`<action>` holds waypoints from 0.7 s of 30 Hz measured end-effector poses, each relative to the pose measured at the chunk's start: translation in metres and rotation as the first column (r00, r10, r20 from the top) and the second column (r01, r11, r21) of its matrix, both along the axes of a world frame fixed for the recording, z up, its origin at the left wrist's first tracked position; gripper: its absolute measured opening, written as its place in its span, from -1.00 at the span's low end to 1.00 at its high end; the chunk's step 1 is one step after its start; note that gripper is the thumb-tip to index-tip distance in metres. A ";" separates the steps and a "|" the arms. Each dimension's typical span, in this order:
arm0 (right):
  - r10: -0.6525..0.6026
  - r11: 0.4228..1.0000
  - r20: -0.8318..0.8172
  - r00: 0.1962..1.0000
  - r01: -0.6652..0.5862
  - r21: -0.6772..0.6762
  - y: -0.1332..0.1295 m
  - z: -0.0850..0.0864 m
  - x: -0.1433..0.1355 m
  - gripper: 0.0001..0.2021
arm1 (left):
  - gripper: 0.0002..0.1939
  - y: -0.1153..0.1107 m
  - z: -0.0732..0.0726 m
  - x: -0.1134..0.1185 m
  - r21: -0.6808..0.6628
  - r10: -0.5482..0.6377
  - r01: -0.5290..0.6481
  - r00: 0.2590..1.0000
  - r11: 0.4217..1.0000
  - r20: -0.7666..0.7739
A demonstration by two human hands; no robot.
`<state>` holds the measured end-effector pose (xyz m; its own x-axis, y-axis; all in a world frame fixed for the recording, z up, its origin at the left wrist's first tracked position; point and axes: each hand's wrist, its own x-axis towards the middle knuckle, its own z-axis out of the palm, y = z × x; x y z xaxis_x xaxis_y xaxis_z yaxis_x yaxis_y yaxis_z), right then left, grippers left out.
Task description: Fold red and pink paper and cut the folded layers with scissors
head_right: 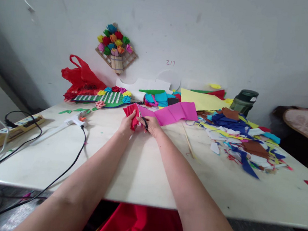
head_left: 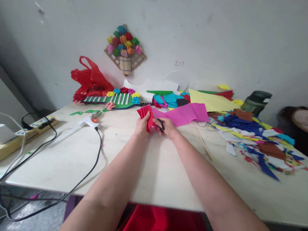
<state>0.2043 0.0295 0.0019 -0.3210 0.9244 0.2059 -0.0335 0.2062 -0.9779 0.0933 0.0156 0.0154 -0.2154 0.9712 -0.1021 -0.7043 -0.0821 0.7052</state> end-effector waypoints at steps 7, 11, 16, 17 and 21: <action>0.022 0.999 0.011 1.000 -0.021 -0.026 0.001 -0.001 0.002 -0.67 | -0.86 -0.001 0.001 0.000 0.013 0.001 -0.001 1.000 1.000 0.004; 0.061 0.995 0.028 0.998 -0.059 -0.080 -0.004 0.007 0.007 -0.61 | -0.89 0.001 0.000 0.000 0.013 0.006 -0.006 1.000 1.000 -0.027; 0.078 0.991 0.071 0.994 -0.070 -0.110 -0.009 0.019 0.012 -0.58 | -0.88 0.003 -0.001 -0.001 0.004 0.005 -0.005 1.000 1.000 -0.031; 0.081 0.991 0.088 0.993 -0.071 -0.115 -0.009 0.021 0.013 -0.58 | -0.88 0.003 -0.001 -0.001 -0.004 0.004 -0.004 1.000 1.000 -0.029; 0.101 0.991 0.136 0.986 -0.087 -0.106 -0.004 0.022 0.013 -0.59 | -0.87 0.001 -0.001 -0.001 -0.001 -0.018 0.018 0.999 1.000 -0.039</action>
<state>0.2178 0.0257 0.0242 -0.4263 0.9025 0.0609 0.0910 0.1098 -0.9898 0.0923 0.0165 0.0145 -0.2013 0.9750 -0.0943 -0.6780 -0.0692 0.7318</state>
